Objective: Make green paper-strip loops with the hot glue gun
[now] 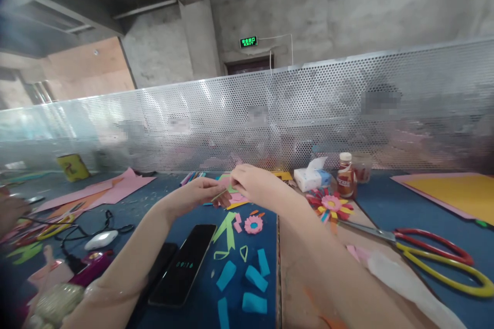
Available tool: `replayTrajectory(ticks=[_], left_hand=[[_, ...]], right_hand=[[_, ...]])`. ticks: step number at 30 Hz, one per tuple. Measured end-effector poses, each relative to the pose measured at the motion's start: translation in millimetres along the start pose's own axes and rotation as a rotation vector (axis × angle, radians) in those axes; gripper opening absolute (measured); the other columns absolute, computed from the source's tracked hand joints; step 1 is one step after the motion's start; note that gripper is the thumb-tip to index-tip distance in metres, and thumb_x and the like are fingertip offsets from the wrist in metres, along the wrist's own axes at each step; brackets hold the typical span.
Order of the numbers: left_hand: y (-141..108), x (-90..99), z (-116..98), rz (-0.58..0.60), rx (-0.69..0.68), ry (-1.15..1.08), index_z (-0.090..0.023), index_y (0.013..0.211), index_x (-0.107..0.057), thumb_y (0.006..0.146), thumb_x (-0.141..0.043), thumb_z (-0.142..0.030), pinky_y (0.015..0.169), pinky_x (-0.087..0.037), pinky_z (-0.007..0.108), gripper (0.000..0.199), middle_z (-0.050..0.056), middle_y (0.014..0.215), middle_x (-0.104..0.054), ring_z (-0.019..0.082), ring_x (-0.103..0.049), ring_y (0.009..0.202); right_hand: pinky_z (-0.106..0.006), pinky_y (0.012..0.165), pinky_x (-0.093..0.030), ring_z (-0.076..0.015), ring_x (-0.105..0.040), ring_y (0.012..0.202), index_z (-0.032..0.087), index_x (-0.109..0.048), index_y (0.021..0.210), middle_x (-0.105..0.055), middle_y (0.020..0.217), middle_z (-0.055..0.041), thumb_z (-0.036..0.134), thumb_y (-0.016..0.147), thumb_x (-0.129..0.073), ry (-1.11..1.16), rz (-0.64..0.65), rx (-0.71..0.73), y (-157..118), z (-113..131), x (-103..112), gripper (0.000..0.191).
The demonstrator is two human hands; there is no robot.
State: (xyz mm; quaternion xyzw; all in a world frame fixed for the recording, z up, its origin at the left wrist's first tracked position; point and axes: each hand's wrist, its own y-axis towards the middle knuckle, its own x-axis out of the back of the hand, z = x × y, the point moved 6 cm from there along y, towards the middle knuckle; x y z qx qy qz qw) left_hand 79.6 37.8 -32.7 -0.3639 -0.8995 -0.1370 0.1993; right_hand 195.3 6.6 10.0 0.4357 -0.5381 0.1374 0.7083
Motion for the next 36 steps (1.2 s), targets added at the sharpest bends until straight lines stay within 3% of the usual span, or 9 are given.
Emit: replayTrajectory(ticks=[10,14,25,36], left_hand=[[6.5,6.2,9.6,-0.06,0.005,-0.081,-0.017,0.076,-0.065,0.075,-0.059,-0.037,0.067,-0.043,0.027,0.021,0.004,0.077,-0.066,0.014,-0.057,0.071],[7.4,7.1,8.0,-0.104,-0.005,-0.046,-0.019,0.077,-0.065,0.074,-0.06,-0.035,0.066,-0.042,0.026,0.018,0.002,0.075,-0.065,0.013,-0.056,0.07],[8.6,16.8,10.5,-0.225,-0.021,0.033,-0.02,0.074,-0.067,0.069,-0.064,-0.035,0.064,-0.041,0.024,0.016,0.0,0.071,-0.062,0.012,-0.052,0.067],[5.8,12.1,-4.4,-0.261,-0.08,0.039,-0.019,0.075,-0.067,0.067,-0.067,-0.032,0.066,-0.044,0.026,0.015,0.001,0.072,-0.064,0.014,-0.057,0.069]], right_hand=[[-0.027,0.064,-0.038,-0.0161,-0.049,0.073,0.014,-0.056,0.081,-0.056,0.083,-0.0069,0.013,0.085,-0.042,-0.017,-0.053,-0.045,0.5,-5.3,-0.7,0.014],[-0.025,0.06,-0.039,-0.0131,-0.051,0.068,0.014,-0.057,0.092,-0.058,0.083,-0.0051,0.017,0.083,-0.047,0.102,-0.056,-0.096,-2.8,-17.0,-5.1,0.014],[-0.027,0.064,-0.041,-0.0146,-0.054,0.072,0.017,-0.065,0.085,-0.063,0.083,-0.005,0.029,0.081,-0.051,0.44,0.053,-0.217,-9.5,-37.5,-12.2,0.019],[-0.019,0.042,-0.028,-0.0049,-0.037,0.046,0.015,-0.063,0.079,-0.05,0.058,0.0032,0.028,0.074,-0.059,0.818,0.088,-0.339,-9.9,-38.3,-17.2,0.014]])
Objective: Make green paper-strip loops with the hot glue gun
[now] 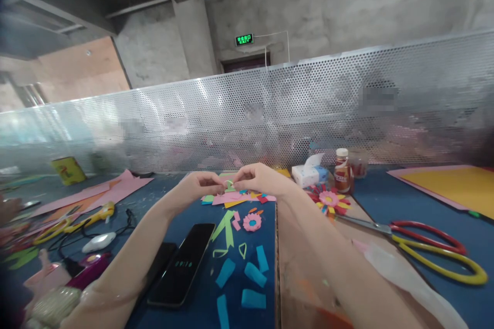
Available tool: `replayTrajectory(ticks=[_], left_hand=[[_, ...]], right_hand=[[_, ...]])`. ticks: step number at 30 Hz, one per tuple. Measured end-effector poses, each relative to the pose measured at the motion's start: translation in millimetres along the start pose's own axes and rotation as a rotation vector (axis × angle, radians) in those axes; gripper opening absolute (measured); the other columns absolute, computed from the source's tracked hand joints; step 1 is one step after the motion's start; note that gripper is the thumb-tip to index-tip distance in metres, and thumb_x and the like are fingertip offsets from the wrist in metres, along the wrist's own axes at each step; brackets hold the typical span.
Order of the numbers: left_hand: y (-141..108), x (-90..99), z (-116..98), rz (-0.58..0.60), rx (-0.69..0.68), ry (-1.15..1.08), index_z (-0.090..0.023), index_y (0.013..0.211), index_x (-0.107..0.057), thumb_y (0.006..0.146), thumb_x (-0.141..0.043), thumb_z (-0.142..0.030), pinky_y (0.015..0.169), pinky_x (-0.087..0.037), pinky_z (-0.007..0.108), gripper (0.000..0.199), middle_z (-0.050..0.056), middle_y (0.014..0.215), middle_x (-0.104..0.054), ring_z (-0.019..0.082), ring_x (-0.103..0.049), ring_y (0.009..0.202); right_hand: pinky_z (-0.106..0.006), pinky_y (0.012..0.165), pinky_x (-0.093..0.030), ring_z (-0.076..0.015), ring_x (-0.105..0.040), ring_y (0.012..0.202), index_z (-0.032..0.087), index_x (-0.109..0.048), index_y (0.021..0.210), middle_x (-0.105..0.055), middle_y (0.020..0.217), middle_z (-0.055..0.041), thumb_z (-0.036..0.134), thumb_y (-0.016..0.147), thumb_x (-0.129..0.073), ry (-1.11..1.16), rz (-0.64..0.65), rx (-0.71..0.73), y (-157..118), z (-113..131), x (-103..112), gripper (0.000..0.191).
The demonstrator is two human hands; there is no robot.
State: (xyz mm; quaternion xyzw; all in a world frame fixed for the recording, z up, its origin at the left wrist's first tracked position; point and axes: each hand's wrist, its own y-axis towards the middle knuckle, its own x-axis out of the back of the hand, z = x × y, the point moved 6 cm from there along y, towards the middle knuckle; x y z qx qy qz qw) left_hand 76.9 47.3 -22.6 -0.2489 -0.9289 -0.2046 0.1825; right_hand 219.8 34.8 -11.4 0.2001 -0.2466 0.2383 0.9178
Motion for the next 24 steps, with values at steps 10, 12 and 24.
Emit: replayTrajectory(ticks=[10,12,24], left_hand=[[-3.0,0.4,-15.1,-0.087,-0.075,-0.016,-0.019,0.075,-0.064,0.068,-0.066,-0.03,0.07,-0.048,0.027,0.014,0.002,0.076,-0.066,0.015,-0.061,0.074],[-3.8,0.3,-18.9,-0.115,-0.087,-0.011,-0.019,0.074,-0.063,0.068,-0.066,-0.03,0.069,-0.048,0.027,0.013,0.002,0.075,-0.066,0.014,-0.061,0.072],[-5.4,3.6,-27.0,-0.312,-0.085,-0.03,-0.019,0.072,-0.062,0.066,-0.066,-0.029,0.065,-0.048,0.027,0.012,0.002,0.072,-0.066,0.015,-0.06,0.068]], right_hand=[[-0.019,0.041,-0.032,-0.0056,-0.042,0.045,0.016,-0.06,0.075,-0.054,0.058,0.0021,0.031,0.072,-0.063,0.144,-0.076,0.016,-1.7,9.2,-0.1,0.015],[-0.019,0.041,-0.032,-0.0052,-0.04,0.044,0.016,-0.059,0.074,-0.051,0.055,0.0035,0.032,0.072,-0.063,0.159,-0.114,0.027,-1.4,9.4,0.7,0.016],[-0.021,0.048,-0.036,-0.007,-0.044,0.052,0.017,-0.058,0.075,-0.055,0.066,0.0013,0.033,0.074,-0.061,0.24,-0.285,0.131,1.9,8.9,1.1,0.016]])
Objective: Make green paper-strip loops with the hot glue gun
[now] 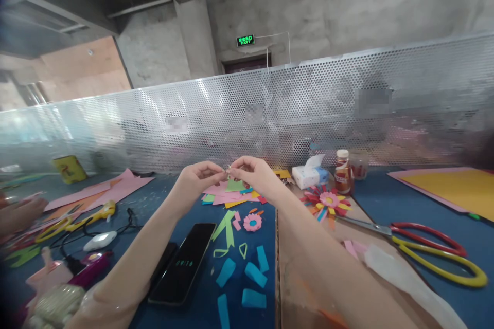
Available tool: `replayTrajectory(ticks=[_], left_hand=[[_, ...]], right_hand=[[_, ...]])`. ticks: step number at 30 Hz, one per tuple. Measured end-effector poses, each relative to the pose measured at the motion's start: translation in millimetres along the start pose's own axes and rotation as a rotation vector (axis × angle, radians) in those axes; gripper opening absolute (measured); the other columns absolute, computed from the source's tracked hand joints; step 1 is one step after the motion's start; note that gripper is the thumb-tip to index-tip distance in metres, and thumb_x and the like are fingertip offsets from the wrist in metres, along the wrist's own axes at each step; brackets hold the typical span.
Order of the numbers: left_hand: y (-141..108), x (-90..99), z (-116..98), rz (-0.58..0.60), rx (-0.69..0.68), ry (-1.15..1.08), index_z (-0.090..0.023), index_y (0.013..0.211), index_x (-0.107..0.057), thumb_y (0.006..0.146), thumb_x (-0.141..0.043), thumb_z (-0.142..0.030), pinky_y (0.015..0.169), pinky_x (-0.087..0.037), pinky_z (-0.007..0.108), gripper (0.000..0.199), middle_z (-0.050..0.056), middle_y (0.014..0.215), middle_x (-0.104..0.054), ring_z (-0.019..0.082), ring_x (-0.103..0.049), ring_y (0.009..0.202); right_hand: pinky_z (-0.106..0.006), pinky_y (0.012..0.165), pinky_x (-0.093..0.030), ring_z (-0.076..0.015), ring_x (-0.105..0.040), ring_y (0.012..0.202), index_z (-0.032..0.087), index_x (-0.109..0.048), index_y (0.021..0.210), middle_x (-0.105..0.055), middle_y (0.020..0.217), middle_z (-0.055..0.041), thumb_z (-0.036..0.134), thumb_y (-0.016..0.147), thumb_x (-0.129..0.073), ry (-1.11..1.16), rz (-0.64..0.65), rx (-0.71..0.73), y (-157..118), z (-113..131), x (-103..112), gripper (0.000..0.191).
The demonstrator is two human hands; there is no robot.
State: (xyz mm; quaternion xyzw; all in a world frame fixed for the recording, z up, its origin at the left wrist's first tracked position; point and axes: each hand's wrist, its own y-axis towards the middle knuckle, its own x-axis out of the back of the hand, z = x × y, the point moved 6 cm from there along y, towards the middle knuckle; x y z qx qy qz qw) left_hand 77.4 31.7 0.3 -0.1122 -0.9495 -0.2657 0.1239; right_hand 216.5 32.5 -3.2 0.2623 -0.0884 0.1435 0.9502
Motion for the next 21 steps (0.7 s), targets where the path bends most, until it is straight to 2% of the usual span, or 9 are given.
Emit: replayTrajectory(ticks=[8,21], left_hand=[[0.4,-0.8,4.6,-0.032,0.044,-0.059,-0.018,0.066,-0.06,0.067,-0.065,-0.026,0.069,-0.049,0.029,0.01,0.002,0.071,-0.068,0.015,-0.062,0.07],[1.3,-1.3,6.0,-0.054,0.02,-0.073,-0.017,0.073,-0.06,0.064,-0.067,-0.026,0.071,-0.049,0.03,0.014,0.003,0.074,-0.066,0.015,-0.061,0.072]], right_hand=[[-0.021,0.046,-0.035,-0.0066,-0.043,0.049,0.018,-0.055,0.074,-0.053,0.064,0.0024,0.034,0.075,-0.06,0.068,-0.041,0.052,2.3,-4.6,-4.5,0.017],[-0.02,0.042,-0.032,-0.006,-0.041,0.046,0.018,-0.053,0.071,-0.053,0.061,0.0033,0.035,0.072,-0.062,0.136,-0.073,0.012,4.6,-13.1,-7.5,0.019]])
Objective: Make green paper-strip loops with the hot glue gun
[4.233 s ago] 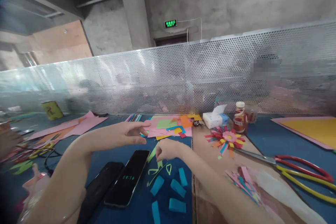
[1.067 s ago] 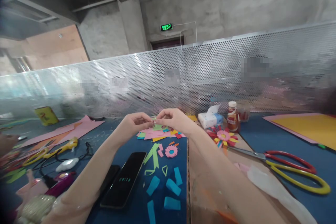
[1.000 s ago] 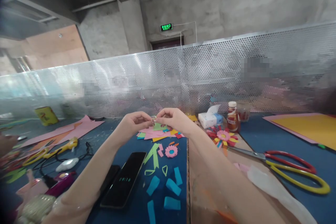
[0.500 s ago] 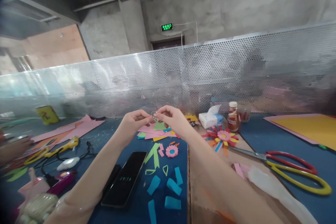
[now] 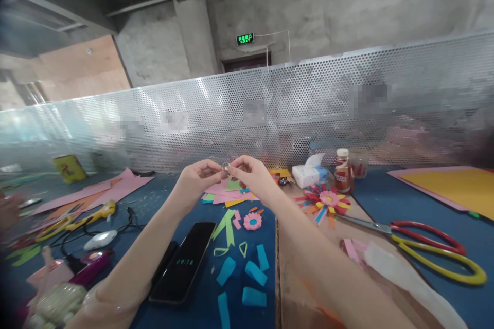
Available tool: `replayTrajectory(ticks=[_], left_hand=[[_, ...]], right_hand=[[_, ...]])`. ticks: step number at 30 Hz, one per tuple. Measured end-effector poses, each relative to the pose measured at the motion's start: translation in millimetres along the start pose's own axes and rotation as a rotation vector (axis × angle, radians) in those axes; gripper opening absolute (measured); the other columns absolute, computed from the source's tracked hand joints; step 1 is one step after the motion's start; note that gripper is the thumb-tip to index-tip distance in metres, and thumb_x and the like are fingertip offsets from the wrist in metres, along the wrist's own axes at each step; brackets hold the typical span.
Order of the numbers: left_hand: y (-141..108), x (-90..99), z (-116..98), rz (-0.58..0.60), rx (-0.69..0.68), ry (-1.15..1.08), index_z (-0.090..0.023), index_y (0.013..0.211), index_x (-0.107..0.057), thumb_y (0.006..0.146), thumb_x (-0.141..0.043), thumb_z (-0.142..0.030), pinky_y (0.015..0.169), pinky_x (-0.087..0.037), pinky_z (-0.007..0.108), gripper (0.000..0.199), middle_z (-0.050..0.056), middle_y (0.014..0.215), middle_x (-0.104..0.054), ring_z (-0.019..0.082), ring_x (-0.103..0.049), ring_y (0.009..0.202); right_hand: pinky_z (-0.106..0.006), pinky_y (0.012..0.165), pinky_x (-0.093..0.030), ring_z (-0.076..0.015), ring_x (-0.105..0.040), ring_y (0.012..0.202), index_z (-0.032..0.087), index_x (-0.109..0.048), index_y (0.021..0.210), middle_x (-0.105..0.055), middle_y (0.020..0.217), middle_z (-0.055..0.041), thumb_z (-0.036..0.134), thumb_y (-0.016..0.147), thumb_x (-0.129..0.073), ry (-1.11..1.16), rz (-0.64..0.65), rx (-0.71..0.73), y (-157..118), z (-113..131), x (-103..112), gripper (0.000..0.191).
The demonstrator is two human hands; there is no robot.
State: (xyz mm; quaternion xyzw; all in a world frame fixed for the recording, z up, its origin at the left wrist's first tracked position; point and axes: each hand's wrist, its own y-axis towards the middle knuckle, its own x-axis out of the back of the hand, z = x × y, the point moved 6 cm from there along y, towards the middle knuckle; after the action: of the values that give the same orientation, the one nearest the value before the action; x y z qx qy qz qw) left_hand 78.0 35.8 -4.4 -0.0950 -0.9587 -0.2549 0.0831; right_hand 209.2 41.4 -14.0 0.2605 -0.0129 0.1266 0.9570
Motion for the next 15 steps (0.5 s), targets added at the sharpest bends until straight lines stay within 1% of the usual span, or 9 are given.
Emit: replayTrajectory(ticks=[7,11,15], left_hand=[[-0.9,-5.1,-1.0,0.032,-0.001,0.022,-0.016,0.073,-0.06,0.065,-0.066,-0.025,0.071,-0.049,0.028,0.014,0.003,0.074,-0.065,0.015,-0.061,0.073],[-1.0,-5.0,-1.8,0.04,-0.004,0.043,-0.016,0.073,-0.06,0.064,-0.067,-0.025,0.07,-0.05,0.028,0.014,0.002,0.073,-0.065,0.014,-0.06,0.071],[0.0,-5.1,-1.1,0.054,-0.013,0.049,-0.017,0.075,-0.059,0.064,-0.067,-0.027,0.072,-0.05,0.03,0.017,0.003,0.077,-0.066,0.016,-0.061,0.074]], right_hand=[[-0.02,0.045,-0.034,-0.0058,-0.044,0.048,0.017,-0.056,0.069,-0.055,0.064,0.0018,0.037,0.075,-0.059,0.049,0.029,-0.03,-1.0,-0.3,3.6,0.021],[-0.02,0.044,-0.034,-0.0063,-0.045,0.05,0.017,-0.057,0.07,-0.055,0.064,0.0014,0.039,0.073,-0.061,0.099,0.019,-0.047,0.6,-6.8,5.5,0.023],[-0.02,0.044,-0.034,-0.0074,-0.046,0.052,0.017,-0.058,0.072,-0.053,0.061,0.002,0.039,0.07,-0.064,0.151,0.01,-0.063,2.2,-13.6,6.0,0.023]])
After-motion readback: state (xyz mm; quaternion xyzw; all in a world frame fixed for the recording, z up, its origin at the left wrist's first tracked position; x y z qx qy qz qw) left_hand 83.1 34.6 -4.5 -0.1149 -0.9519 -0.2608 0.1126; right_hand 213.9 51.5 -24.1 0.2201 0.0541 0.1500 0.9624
